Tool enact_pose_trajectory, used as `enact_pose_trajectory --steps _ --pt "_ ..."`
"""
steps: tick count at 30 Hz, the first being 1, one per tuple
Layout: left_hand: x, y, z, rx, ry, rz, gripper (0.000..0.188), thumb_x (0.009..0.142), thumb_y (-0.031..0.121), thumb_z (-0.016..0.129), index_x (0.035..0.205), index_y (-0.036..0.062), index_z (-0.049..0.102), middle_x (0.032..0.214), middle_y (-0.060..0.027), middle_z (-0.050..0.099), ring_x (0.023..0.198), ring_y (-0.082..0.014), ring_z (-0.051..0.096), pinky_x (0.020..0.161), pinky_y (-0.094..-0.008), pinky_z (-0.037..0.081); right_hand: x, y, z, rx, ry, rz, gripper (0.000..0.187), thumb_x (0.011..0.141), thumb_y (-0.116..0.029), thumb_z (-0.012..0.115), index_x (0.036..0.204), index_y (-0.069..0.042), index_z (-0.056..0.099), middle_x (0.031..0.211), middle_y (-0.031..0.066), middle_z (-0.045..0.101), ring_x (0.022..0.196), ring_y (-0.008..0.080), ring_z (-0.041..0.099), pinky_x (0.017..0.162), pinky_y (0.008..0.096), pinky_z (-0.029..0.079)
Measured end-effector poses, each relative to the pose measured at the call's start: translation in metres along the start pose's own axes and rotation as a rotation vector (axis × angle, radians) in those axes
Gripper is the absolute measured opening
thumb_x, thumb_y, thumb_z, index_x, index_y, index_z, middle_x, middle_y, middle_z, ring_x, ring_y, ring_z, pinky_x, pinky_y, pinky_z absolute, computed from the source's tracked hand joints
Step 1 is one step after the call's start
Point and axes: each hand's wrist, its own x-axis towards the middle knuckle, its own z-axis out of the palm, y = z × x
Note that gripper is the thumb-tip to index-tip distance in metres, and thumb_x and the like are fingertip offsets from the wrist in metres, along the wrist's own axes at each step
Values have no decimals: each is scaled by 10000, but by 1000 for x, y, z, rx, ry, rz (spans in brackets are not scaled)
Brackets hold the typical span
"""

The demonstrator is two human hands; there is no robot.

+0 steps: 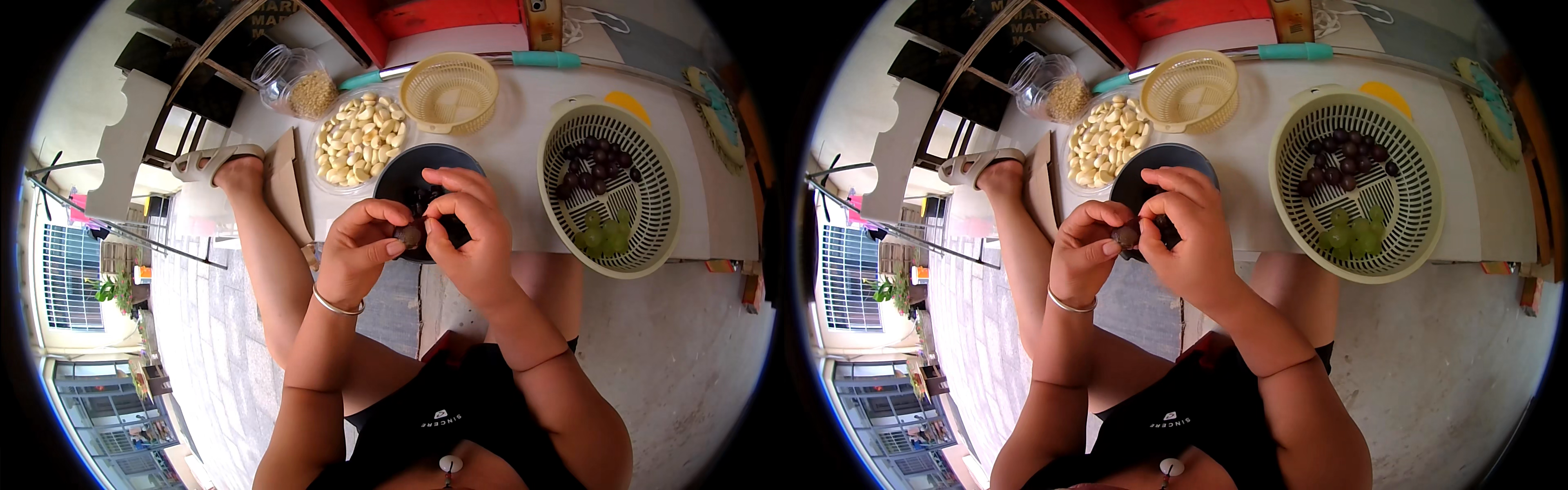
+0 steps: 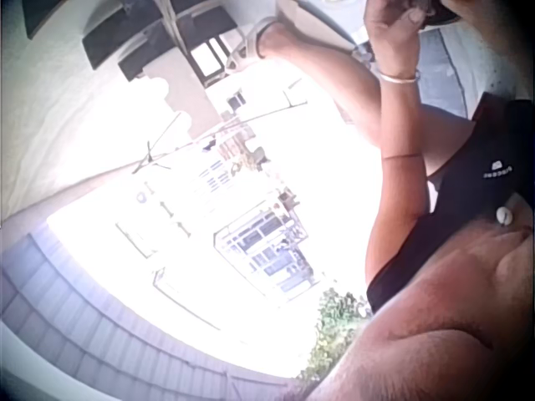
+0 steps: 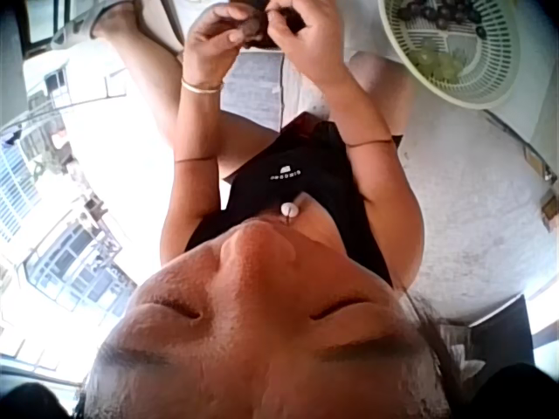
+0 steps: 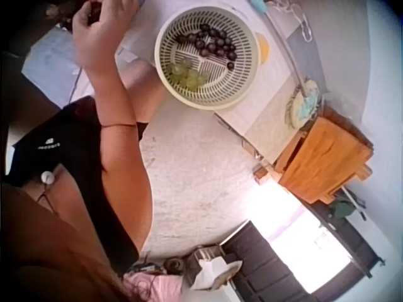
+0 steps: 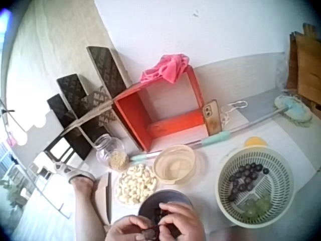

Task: The person sits on the floor and peels the skin off dark grapes by hand. They place the peeled grapes into a white colander and discard the skins into a small blue bowl. The person handles the grapes one at a time, using their fingers to separate the skin from the fruit.

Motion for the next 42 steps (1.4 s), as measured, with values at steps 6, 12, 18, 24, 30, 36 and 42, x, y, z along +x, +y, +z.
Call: enact_pose_trajectory --steps 6,12,18,24,30,36,42 --pt "-1 -1 -10 -263 21 -132 286 858 32 727 1123 37 619 1216 -164 639 959 -264 638 877 -403 515 2 6 -2 -54 40 9 210 726 32 696 910 -57 644 1230 134 657 1157 340 584 973 439 458" --pt "-1 -3 0 -106 133 -31 280 857 -35 714 1118 22 629 1150 -125 669 981 -247 682 882 -375 570 4 -7 -4 -103 -7 -104 259 699 -27 720 943 -63 644 1304 145 607 1171 374 558 986 483 429" --pt "-1 0 4 -250 103 -96 263 869 -63 690 1108 27 628 1158 -125 656 1001 -252 683 901 -377 576 0 5 2 -148 15 -149 230 700 -5 727 894 -68 621 1294 155 607 1143 378 573 966 490 437" --pt "-1 -3 10 -144 213 -8 263 870 -89 671 1099 21 604 1225 -139 641 1005 -240 670 896 -356 574 -1 -2 3 -133 51 -54 238 691 0 735 892 -60 624 1269 177 620 1101 374 589 937 467 455" --pt "-5 -18 16 216 261 266 338 814 -188 683 1063 13 575 1211 -105 588 1044 -196 651 921 -331 553 -2 -4 8 -43 54 -61 188 693 -2 746 831 -46 625 1269 201 628 1071 377 600 911 460 471" --pt "-8 -22 24 436 246 375 340 813 -171 695 1064 15 561 1230 -111 562 1042 -168 629 922 -312 533 -6 -1 11 -41 83 -41 181 682 14 718 812 -45 606 1260 191 636 1067 375 600 907 463 476" --pt "-9 -19 27 133 246 188 309 864 -103 660 1122 23 545 1199 -113 598 1013 -178 639 901 -320 537 -5 -1 9 -29 49 -57 182 668 22 688 784 -54 571 1238 173 644 1078 374 599 931 462 468"
